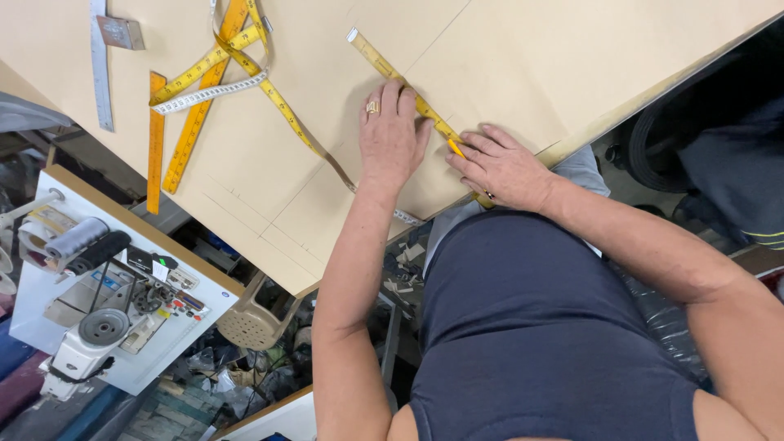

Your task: The person measures and marks a large piece of light-colored fabric on a work table using a set square, a metal ruler, a flexible measuring tape, and a pencil. They draw straight lines and make measurement marks to create a pattern layout.

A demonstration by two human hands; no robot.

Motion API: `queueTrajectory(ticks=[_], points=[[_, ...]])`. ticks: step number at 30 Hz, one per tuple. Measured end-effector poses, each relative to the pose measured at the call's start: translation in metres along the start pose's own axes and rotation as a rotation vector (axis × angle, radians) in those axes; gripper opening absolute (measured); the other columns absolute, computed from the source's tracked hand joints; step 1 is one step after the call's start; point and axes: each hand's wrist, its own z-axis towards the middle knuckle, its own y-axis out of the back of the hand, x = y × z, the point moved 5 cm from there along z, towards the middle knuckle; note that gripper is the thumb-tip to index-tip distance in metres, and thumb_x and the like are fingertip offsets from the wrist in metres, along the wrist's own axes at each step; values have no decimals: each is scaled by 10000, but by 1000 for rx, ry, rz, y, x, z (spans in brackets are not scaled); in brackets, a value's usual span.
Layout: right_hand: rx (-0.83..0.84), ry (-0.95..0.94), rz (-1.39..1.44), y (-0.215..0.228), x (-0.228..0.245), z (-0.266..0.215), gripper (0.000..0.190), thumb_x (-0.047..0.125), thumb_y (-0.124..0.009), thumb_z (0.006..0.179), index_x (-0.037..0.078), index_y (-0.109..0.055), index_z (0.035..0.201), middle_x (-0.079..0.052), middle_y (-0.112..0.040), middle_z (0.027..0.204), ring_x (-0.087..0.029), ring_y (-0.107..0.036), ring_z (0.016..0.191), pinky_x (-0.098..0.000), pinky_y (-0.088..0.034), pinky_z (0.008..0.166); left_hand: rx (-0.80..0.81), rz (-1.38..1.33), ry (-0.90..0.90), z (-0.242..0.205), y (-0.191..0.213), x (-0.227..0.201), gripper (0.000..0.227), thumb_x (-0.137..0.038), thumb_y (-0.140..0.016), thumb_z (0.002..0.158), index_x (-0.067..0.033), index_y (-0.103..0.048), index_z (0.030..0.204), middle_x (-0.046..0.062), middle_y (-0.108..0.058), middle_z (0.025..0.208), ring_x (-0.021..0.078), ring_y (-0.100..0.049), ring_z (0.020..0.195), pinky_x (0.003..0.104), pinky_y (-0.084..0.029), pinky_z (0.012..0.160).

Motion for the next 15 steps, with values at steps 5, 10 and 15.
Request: queueTrajectory(ticks=[5, 10, 15], points=[[18, -67, 117, 6, -2, -1, 427, 317, -586, 1015, 90, -628, 1374, -132, -686, 1359, -314, -602, 1304, -469, -402, 1169, 79, 77, 81, -12, -15, -1, 744, -552, -865, 749, -97, -589, 1268, 78, -548, 1381, 281, -537, 1280, 426, -452, 1065], [-208, -309, 525, 34, -10, 8, 374, 191, -443, 1098, -29, -625, 1339, -195, -714, 1215, -365, -682, 1106, -507, -514, 998, 174, 69, 122, -18, -22, -5, 910, -692, -820, 764, -80, -545, 1379, 106, -475, 1503, 309, -437, 1413, 481, -385, 1165], [-260, -452, 628, 17, -20, -4, 340, 190, -488, 1094, -46, -646, 1280, -195, -710, 1247, -374, -685, 1135, -502, -511, 1022, 199, 92, 123, -19, -27, -5, 957, -740, -803, 773, -75, -519, 1399, 100, -457, 1515, 314, -407, 1437, 488, -387, 1169]])
